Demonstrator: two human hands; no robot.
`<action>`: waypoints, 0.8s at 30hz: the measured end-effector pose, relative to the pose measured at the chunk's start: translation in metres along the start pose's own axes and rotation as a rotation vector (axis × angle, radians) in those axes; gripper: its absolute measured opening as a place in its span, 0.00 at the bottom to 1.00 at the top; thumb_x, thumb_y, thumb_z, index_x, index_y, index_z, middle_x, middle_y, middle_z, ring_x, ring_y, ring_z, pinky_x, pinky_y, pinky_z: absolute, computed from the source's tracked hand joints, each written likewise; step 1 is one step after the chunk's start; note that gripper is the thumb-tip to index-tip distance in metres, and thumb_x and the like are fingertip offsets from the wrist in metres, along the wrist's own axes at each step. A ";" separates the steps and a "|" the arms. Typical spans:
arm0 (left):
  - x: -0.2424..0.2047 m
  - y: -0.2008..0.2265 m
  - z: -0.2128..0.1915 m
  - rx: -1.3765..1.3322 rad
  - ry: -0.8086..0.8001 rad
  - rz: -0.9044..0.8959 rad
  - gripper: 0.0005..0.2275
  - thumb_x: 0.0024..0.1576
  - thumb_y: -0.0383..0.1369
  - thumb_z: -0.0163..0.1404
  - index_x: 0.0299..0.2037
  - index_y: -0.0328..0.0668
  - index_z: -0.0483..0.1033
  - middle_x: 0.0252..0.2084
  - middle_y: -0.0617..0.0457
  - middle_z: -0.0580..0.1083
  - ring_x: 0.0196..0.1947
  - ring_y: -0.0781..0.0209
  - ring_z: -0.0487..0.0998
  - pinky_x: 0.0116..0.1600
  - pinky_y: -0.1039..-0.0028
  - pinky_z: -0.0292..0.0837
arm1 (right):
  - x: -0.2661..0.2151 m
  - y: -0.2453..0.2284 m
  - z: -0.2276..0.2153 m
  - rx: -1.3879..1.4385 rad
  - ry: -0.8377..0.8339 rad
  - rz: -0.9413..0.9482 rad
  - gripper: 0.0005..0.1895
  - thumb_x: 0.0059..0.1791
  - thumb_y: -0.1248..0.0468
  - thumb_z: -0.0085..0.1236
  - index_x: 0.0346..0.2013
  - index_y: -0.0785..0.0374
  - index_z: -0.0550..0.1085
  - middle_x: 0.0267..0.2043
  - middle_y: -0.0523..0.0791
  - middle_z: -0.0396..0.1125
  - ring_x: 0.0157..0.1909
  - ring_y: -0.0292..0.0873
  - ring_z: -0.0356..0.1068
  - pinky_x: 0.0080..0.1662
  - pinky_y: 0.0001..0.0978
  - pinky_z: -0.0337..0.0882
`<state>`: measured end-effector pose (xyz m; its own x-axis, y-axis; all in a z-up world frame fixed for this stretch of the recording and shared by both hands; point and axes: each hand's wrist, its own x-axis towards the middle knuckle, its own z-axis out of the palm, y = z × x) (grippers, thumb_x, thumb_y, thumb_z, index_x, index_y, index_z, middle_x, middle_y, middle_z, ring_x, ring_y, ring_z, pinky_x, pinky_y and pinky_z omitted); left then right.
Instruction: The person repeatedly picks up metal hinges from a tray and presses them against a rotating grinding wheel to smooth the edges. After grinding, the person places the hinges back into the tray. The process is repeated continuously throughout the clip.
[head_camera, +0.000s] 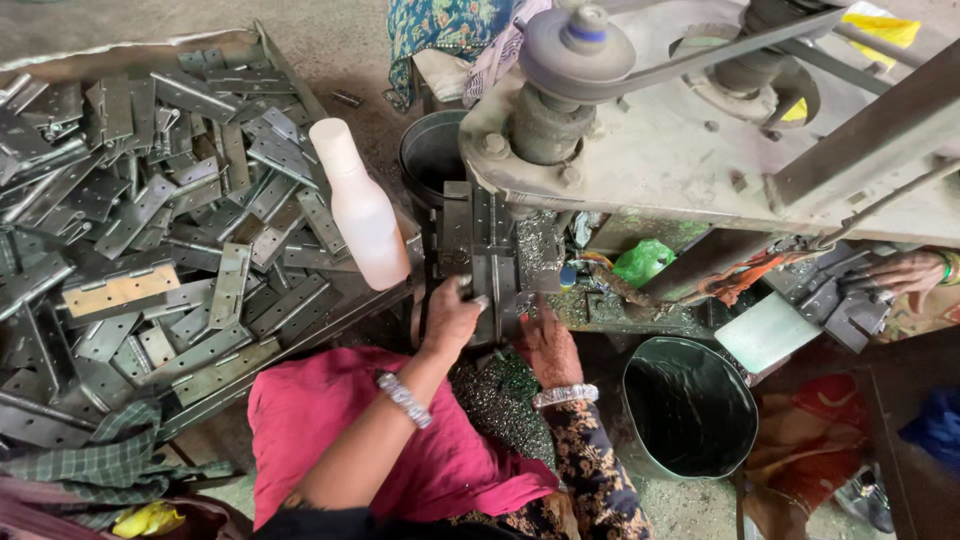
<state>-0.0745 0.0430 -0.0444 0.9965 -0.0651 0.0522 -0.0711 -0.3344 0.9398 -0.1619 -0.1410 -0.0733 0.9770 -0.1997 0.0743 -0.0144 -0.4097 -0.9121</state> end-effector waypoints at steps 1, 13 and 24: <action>0.003 0.008 0.004 0.124 0.051 0.093 0.21 0.52 0.30 0.60 0.56 0.35 0.75 0.50 0.43 0.79 0.50 0.50 0.81 0.58 0.71 0.75 | -0.005 -0.007 -0.007 -0.552 0.105 -0.049 0.41 0.54 0.47 0.50 0.78 0.59 0.55 0.40 0.51 0.75 0.39 0.50 0.74 0.41 0.52 0.76; -0.028 0.041 0.008 0.988 -0.136 0.476 0.27 0.60 0.43 0.51 0.63 0.28 0.69 0.73 0.43 0.60 0.73 0.45 0.56 0.69 0.51 0.55 | -0.048 -0.007 -0.020 -0.914 -0.372 0.305 0.27 0.52 0.44 0.55 0.55 0.61 0.67 0.37 0.54 0.76 0.41 0.56 0.78 0.45 0.49 0.77; 0.009 0.053 0.011 1.007 -0.144 0.362 0.19 0.59 0.38 0.50 0.56 0.35 0.78 0.72 0.47 0.62 0.73 0.46 0.54 0.69 0.52 0.52 | -0.084 0.122 0.020 -0.644 -0.161 0.286 0.24 0.50 0.42 0.57 0.44 0.60 0.75 0.39 0.57 0.75 0.44 0.62 0.75 0.44 0.54 0.73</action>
<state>-0.0695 0.0148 0.0022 0.8994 -0.4030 0.1694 -0.4289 -0.8884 0.1635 -0.2412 -0.1562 -0.1986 0.9348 -0.2640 -0.2375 -0.3479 -0.8144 -0.4644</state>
